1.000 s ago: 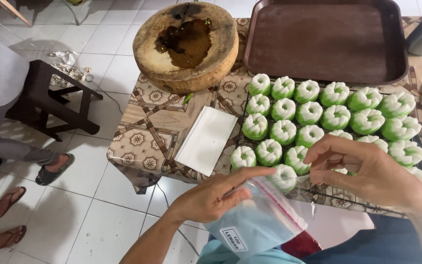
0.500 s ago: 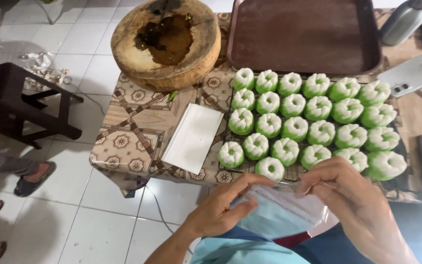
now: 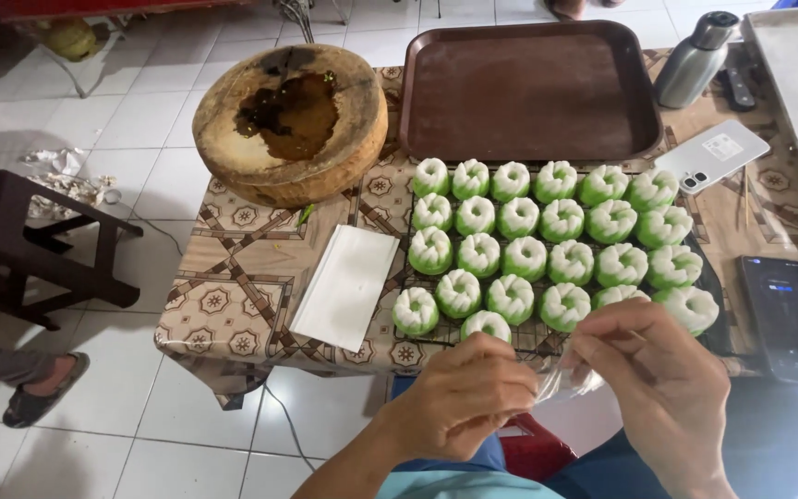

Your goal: Packaging individual steamed cakes into small plastic bags at a bakery station.

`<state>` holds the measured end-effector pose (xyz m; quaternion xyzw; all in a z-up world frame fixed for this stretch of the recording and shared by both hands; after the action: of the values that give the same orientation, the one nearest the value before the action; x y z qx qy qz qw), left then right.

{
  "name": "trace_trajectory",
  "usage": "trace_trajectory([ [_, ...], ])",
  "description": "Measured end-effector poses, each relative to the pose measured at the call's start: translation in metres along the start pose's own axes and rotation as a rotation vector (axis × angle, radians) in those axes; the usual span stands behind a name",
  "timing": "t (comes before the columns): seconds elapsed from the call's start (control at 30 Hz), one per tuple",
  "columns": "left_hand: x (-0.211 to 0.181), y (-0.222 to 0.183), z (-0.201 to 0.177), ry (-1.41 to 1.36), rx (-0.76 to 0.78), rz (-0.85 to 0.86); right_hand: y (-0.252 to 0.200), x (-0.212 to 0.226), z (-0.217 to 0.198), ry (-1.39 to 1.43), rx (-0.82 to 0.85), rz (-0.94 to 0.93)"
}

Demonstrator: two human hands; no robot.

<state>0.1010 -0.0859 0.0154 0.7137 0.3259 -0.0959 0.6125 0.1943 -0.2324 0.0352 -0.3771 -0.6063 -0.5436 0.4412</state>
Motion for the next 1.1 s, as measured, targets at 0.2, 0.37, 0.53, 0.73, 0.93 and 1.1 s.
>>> trace_trajectory([
  [0.2, 0.005, 0.018, -0.007, -0.125, 0.03, -0.332, -0.007, 0.006, -0.011, -0.061, -0.092, -0.146],
  [0.37, 0.024, -0.006, 0.015, 0.084, 0.089, -0.211, -0.016, 0.007, -0.013, -0.286, -0.117, -0.184],
  [0.53, -0.003, 0.021, 0.008, 0.137, 0.067, -0.045, -0.009, -0.006, -0.018, -0.347, -0.106, 0.191],
  [0.73, -0.007, 0.017, 0.013, 0.127, 0.284, -0.104, 0.006, 0.032, -0.025, -0.368, -0.218, 0.045],
  [0.93, -0.016, 0.025, 0.008, -0.105, 0.264, -0.14, 0.029, 0.034, -0.031, -0.471, -0.207, 0.286],
  [1.1, -0.006, 0.016, 0.008, 0.018, 0.365, -0.193, 0.043, -0.021, -0.044, 0.022, -0.113, 0.495],
])
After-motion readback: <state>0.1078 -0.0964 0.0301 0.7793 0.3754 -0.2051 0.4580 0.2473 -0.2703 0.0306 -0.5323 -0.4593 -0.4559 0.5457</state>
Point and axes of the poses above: each hand's wrist, its own y-axis towards the middle knuckle, its own z-axis out of the palm, x = y × z, the point moved 7 cm from there along y, towards the middle knuckle, and after that the axes turned 13 degrees about -x, right-handed, at the moved point
